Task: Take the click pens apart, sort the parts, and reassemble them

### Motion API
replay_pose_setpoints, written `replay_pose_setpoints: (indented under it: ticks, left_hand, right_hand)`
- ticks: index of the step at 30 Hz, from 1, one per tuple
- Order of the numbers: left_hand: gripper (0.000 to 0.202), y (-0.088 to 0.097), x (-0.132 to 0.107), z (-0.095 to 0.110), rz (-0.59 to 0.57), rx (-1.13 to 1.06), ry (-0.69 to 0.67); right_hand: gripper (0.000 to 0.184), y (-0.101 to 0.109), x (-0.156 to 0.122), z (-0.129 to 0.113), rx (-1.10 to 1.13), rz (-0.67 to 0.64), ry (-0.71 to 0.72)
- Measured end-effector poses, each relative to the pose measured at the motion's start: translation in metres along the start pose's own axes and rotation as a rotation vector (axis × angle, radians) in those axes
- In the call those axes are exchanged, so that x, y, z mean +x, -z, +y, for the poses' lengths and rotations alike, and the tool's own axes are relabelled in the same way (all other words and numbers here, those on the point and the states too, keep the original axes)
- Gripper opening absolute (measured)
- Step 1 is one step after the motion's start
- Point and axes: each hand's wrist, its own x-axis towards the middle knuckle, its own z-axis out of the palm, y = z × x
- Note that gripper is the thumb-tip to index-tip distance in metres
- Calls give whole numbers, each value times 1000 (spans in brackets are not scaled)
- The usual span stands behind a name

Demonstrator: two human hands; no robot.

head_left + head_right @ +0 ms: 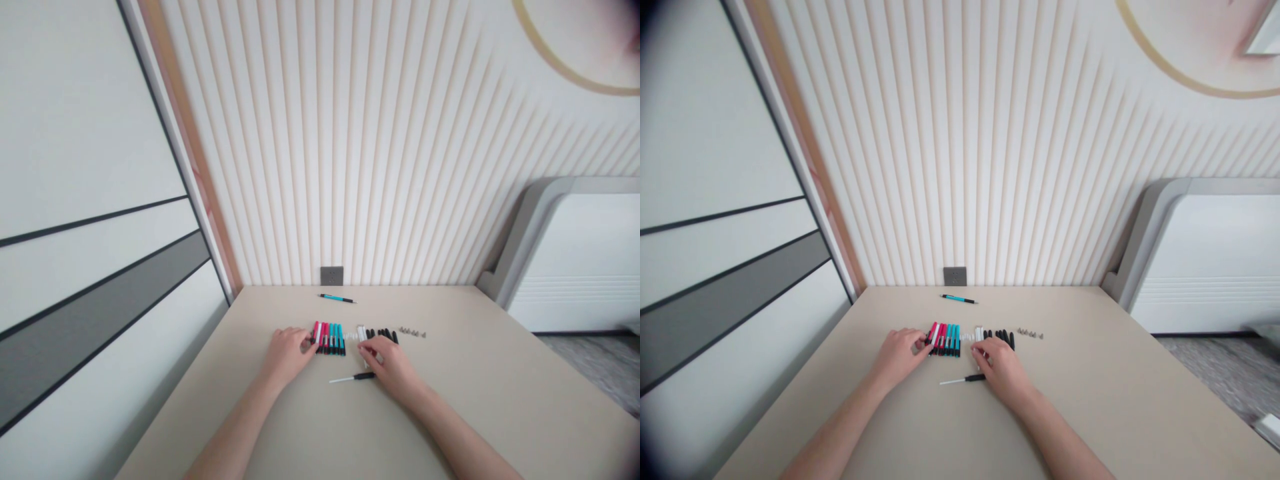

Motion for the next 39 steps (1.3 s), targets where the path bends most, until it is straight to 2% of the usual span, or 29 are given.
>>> replay_pose_setpoints:
  ticks: [7,14,19,25,33,39]
  left_hand:
    - [21,2,-1,-1,-2,-9,-32]
    - [20,-4,1,-14,28,98,38]
    - [30,-11,-1,-16,1,58,-31]
    - [29,-13,-2,-18,-22,34,-61]
    - [26,-5,-2,-12,19,16,-90]
    - [16,2,-3,-5,-16,28,-161]
  right_hand:
    - [33,0,0,-1,-1,-4,-3]
    - [31,0,0,1,-7,-11,-1]
    - [31,0,-1,0,-8,-12,9]
    - [31,0,0,1,-12,-19,1]
    - [28,0,-1,0,-16,-23,5]
    - [27,1,-1,0,-17,-27,0]
